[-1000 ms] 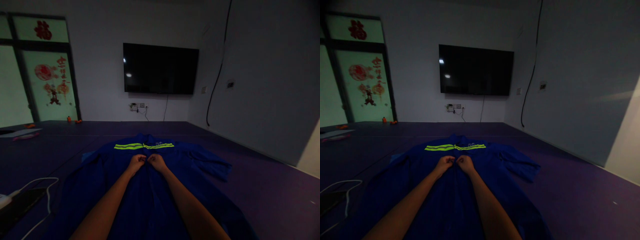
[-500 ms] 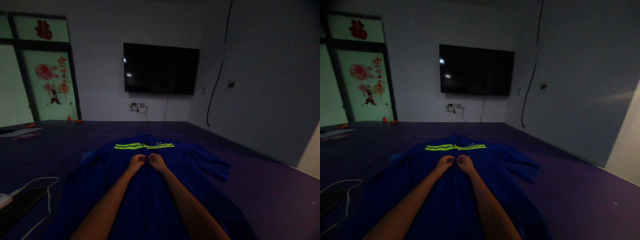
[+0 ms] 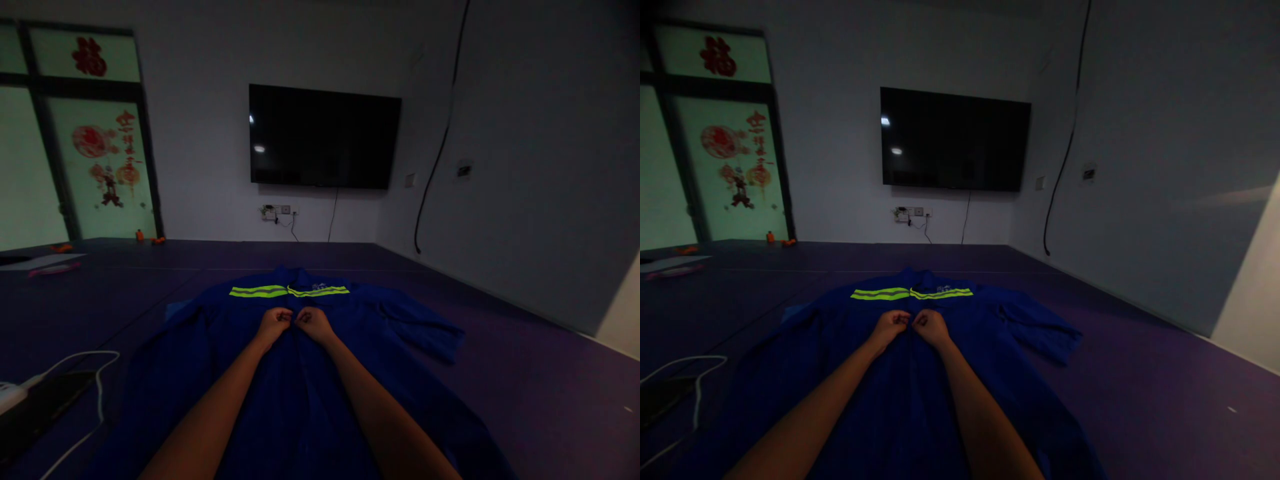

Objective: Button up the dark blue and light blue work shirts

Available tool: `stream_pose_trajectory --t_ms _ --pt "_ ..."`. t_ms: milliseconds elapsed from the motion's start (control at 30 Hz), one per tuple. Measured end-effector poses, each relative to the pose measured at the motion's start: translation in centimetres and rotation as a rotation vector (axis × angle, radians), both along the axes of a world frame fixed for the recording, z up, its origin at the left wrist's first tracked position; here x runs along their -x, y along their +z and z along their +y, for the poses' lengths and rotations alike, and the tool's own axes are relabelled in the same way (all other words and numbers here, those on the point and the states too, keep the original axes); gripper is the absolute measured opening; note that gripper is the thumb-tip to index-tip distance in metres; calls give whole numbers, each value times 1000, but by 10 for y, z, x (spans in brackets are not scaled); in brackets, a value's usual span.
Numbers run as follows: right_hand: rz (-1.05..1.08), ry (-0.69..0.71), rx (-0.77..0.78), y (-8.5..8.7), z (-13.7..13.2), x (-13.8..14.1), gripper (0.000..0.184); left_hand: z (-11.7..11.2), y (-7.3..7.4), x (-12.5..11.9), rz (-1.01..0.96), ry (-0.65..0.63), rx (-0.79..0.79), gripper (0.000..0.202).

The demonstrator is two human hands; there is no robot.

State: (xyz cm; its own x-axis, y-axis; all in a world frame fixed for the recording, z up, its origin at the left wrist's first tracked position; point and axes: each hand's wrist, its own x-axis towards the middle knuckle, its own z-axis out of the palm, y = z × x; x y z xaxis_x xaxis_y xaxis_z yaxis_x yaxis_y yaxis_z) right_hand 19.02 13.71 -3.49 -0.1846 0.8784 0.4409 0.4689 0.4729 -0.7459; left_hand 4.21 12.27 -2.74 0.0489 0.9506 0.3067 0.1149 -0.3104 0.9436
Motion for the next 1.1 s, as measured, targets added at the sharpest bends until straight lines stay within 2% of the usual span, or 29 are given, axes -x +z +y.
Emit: stream_pose_trajectory --t_ms 333,1100 --pt "-71 39 -15 0 1 -2 12 -1 0 0 13 -6 4 21" --pt "-117 15 -21 4 -4 -1 13 2 -4 1 103 104 -43 26"
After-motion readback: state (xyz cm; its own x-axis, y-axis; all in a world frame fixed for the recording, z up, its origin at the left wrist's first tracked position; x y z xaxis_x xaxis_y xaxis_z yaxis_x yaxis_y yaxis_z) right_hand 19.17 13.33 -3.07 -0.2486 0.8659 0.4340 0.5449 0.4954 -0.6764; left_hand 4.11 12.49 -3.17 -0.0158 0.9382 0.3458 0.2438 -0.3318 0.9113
